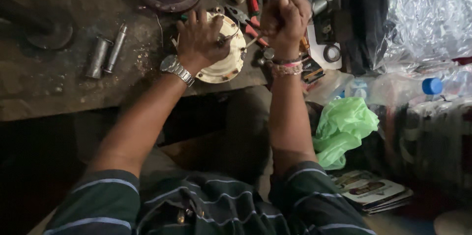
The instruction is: The person disassembles and services a ceiling fan motor at a workbench. They use a screwdriver to probe the internal wiring, tap the center shaft with a wooden stick, and manipulate the motor housing by hand.
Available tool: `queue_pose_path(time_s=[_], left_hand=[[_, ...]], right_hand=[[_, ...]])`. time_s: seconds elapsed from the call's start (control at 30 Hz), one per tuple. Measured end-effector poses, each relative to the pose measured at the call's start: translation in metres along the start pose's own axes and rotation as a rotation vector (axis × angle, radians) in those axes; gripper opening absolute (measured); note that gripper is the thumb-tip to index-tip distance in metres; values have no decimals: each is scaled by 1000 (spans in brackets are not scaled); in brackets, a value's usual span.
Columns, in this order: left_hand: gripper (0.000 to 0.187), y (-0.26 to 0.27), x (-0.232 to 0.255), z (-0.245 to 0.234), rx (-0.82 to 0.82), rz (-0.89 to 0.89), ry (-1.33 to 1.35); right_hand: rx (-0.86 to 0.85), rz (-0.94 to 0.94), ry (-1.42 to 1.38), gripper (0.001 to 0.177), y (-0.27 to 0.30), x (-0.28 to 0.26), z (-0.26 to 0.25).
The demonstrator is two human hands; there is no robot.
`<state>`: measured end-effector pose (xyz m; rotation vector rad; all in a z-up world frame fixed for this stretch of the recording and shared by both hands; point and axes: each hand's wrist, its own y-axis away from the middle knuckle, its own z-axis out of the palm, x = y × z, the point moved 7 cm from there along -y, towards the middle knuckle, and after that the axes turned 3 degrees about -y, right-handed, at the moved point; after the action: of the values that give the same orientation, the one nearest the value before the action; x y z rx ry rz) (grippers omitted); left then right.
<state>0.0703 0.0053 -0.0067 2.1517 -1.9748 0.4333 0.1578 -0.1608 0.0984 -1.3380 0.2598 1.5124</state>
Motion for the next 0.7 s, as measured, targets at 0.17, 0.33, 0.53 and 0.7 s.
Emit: queue_pose_path(time_s=[0.17, 0.33, 0.53, 0.7], left_hand=[[68, 0, 1, -9, 128, 45, -54], [69, -2, -1, -9, 98, 33, -27], [69, 3, -1, -14, 68, 3, 34], [70, 5, 1, -20, 297, 87, -44]], right_hand=[[-366, -44, 37, 38, -16, -13, 25], [-450, 20, -151, 37, -27, -8, 30], [13, -59, -8, 28, 1, -1, 6], [217, -238, 108, 26, 10, -2, -5]])
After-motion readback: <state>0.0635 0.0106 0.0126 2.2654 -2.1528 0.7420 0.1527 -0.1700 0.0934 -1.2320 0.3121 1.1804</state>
